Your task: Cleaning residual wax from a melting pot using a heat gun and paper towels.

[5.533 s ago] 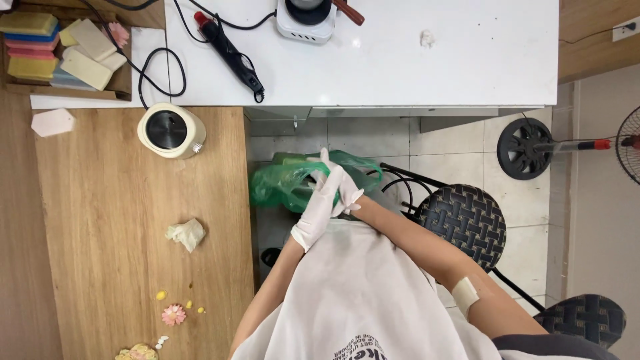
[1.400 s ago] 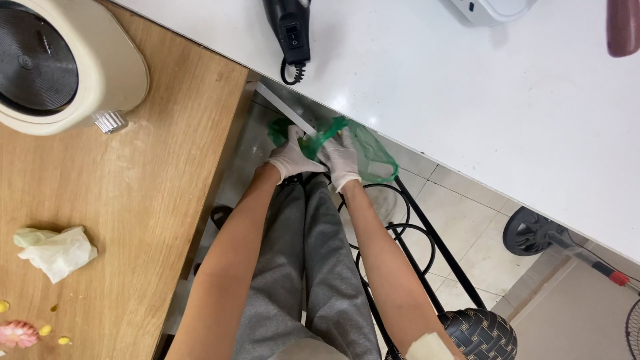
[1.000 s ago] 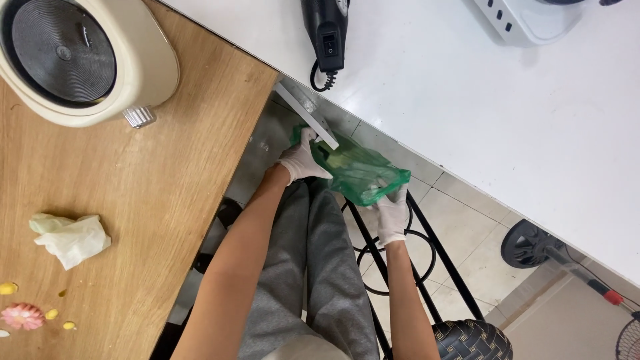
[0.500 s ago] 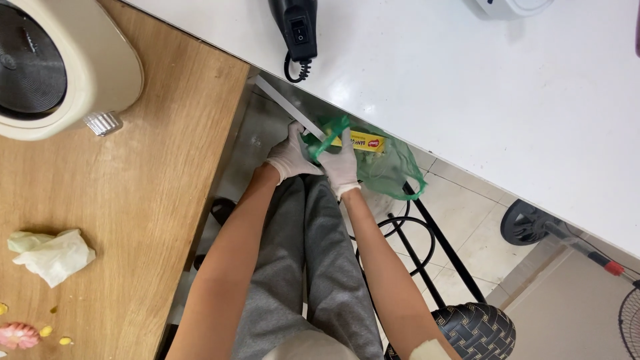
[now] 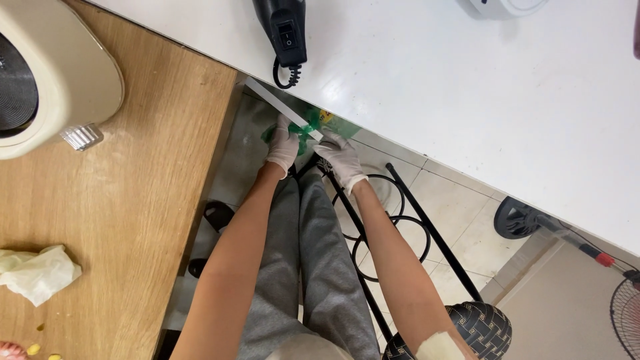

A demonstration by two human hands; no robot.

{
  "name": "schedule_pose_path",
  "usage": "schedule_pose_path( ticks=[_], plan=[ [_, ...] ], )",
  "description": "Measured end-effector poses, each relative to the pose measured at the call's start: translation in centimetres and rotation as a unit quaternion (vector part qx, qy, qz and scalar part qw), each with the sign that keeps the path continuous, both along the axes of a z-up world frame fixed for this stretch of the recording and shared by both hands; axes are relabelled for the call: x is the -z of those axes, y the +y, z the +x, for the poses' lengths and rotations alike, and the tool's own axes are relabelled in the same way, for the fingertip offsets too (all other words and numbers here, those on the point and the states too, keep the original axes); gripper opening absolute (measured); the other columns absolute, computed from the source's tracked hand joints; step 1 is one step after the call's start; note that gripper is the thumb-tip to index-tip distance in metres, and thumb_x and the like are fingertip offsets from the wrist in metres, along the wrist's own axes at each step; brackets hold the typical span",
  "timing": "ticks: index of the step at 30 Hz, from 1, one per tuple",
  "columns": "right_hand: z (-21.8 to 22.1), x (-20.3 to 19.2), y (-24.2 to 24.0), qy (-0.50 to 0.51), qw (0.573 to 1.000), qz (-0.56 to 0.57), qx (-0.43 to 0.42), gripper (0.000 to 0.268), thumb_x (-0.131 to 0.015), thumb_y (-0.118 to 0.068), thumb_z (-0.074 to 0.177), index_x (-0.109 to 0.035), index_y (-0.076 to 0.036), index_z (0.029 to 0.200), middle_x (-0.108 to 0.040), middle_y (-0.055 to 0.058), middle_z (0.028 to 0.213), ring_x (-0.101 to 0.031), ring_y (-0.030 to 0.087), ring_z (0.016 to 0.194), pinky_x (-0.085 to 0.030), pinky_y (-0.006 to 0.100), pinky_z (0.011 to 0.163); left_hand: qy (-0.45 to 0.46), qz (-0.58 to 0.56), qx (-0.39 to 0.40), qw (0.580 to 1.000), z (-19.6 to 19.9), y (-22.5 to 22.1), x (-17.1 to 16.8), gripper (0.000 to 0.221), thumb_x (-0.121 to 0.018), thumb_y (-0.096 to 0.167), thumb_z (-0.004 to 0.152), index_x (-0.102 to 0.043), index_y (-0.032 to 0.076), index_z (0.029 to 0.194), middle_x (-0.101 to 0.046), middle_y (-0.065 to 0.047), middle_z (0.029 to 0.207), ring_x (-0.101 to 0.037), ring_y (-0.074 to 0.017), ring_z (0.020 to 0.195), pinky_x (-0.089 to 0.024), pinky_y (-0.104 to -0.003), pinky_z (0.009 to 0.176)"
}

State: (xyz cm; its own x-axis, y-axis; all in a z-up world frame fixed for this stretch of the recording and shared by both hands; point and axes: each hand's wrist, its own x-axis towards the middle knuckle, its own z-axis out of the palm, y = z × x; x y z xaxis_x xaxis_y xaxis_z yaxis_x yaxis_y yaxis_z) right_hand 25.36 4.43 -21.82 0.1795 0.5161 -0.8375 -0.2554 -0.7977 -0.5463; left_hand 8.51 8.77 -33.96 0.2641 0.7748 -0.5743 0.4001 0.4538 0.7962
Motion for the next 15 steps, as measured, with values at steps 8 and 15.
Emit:
schedule_pose_path(
  ticks=[8,15],
  plan=[
    [1.8,0.9,-6.3,0.084,0.954,-0.053,0.282,0.045,-0.071,-0.007,0.090,-0.059,0.001,0.133,-0.068,0.016,0.131,-0.068,0.022,0.120,-0.050,0.031,0.108,-0.026,-0.104,-0.083,0.991,7.4,5.0,-1.9,0.055,-0.052,0.005,0.094,-0.040,0.004,0.147,-0.054,-0.017,0.143,-0.056,-0.0323,0.128,-0.049,-0.039,0.104],
    [2.4,-3.0,-14.3,0.062,0.951,-0.100,0.286,0.047,-0.065,-0.014,0.096,-0.056,-0.006,0.141,-0.061,0.007,0.142,-0.062,0.023,0.127,-0.044,0.032,0.114,0.123,-0.039,-0.086,0.988,9.2,5.0,-0.1,0.069,-0.067,0.008,0.089,-0.030,-0.003,0.147,-0.041,-0.026,0.147,-0.047,-0.0377,0.133,-0.041,-0.042,0.108]
  ],
)
